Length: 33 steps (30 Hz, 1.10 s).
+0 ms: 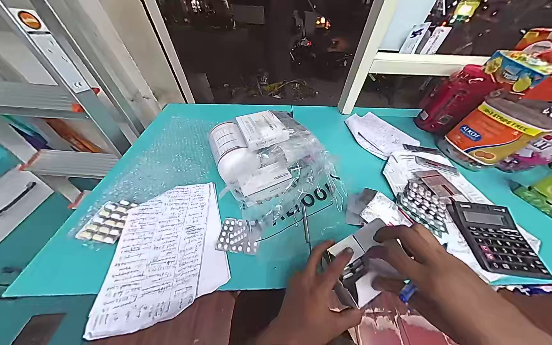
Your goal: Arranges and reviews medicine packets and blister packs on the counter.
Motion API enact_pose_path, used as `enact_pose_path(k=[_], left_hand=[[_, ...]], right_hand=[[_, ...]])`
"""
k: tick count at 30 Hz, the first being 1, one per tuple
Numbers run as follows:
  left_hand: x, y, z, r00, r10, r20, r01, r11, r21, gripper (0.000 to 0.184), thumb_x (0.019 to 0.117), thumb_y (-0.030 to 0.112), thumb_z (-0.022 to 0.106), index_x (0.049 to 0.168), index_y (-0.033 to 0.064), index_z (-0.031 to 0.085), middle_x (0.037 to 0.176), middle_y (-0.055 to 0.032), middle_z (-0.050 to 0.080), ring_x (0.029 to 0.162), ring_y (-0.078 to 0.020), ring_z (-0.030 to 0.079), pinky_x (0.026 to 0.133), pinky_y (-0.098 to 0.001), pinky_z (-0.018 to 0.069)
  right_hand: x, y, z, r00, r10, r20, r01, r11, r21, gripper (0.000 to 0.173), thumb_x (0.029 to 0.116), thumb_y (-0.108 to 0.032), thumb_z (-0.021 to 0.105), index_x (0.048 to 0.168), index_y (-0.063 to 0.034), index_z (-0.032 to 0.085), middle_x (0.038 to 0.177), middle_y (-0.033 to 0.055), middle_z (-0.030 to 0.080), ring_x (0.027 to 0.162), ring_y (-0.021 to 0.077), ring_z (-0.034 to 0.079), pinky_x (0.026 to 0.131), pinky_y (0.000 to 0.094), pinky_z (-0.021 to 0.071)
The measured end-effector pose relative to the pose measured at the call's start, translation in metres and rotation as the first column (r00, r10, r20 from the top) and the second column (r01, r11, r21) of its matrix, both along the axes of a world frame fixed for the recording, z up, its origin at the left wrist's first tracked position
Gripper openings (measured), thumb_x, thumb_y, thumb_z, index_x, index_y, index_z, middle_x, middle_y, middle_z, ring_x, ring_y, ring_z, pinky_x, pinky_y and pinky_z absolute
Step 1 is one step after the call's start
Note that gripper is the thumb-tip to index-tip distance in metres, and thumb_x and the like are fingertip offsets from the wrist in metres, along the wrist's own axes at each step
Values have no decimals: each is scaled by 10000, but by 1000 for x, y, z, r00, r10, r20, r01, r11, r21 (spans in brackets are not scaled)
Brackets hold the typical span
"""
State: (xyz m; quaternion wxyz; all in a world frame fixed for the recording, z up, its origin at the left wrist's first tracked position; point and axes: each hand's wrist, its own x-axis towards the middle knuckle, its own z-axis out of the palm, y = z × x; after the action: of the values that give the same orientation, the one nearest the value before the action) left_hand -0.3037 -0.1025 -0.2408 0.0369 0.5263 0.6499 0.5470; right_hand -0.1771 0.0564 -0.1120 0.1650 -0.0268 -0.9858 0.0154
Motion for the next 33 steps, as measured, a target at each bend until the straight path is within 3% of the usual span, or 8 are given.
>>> enact_pose_path(k=[4,6,8,12,16,19,27,33], left_hand=[[1,0,-1,999,-36,16,35,999,30,720,734,361,895,1366,122,646,1418,-252,557,768,-230,726,528,-360,582],[2,-1,0,1000,-18,24,18,1000,24,710,716,342,909,1341,115,662,1408,-253,567,701,-235,710,506,-369,570],[5,1,1,1000,9,20,-9,1000,26,674,706,329,918,1296,100,686,1396,-253,577,645,-225,691,493,-369,563],[9,2,0,996,87,-4,-86,994,60,619,661,323,910,1130,-11,684,1352,-264,610,666,-249,715,473,-370,550],[9,4,-2,993,121,-10,-120,990,71,847,690,407,916,1280,-79,554,1314,-235,642,797,-225,744,573,-351,598],[9,3,-3,994,111,-23,-110,992,69,899,674,342,904,1336,-101,487,1263,-236,661,721,-233,726,533,-368,579],[11,2,2,987,159,-29,-157,986,53,1008,619,376,948,1357,-131,485,1135,-223,713,582,-205,680,493,-344,557],[9,2,-2,983,172,-69,-167,984,68,991,624,415,935,1356,-99,508,1191,-216,700,664,-196,711,525,-330,571]], right_hand=[[-2,-20,-24,936,-258,-238,224,961,-161,494,848,-301,808,1241,-46,652,1312,353,514,893,317,587,747,360,501],[5,-26,-23,940,-254,-228,186,941,-284,630,907,-350,773,1331,65,563,1254,356,540,899,257,554,793,300,467],[11,-35,-31,951,-201,-235,101,919,-380,573,1005,-400,628,1260,112,585,1048,261,703,716,164,583,643,262,473],[6,-62,-64,935,-236,-265,156,944,-290,303,976,-257,675,1130,-14,771,1088,265,701,744,224,591,644,272,458],[10,-51,-66,943,-239,-233,155,932,-329,341,963,-317,706,1176,-60,775,1229,311,660,793,226,587,684,281,451],[12,-48,-60,968,-188,-165,118,925,-362,523,944,-477,664,1228,-45,747,1316,337,613,888,286,596,776,362,451],[9,-48,-62,948,-239,-211,162,932,-325,286,998,-196,637,1184,-19,765,1233,305,679,1022,308,707,872,293,547],[9,-50,-56,981,-175,-80,155,965,-211,297,1026,-235,598,1222,-86,765,1308,295,650,881,350,730,715,383,571]])
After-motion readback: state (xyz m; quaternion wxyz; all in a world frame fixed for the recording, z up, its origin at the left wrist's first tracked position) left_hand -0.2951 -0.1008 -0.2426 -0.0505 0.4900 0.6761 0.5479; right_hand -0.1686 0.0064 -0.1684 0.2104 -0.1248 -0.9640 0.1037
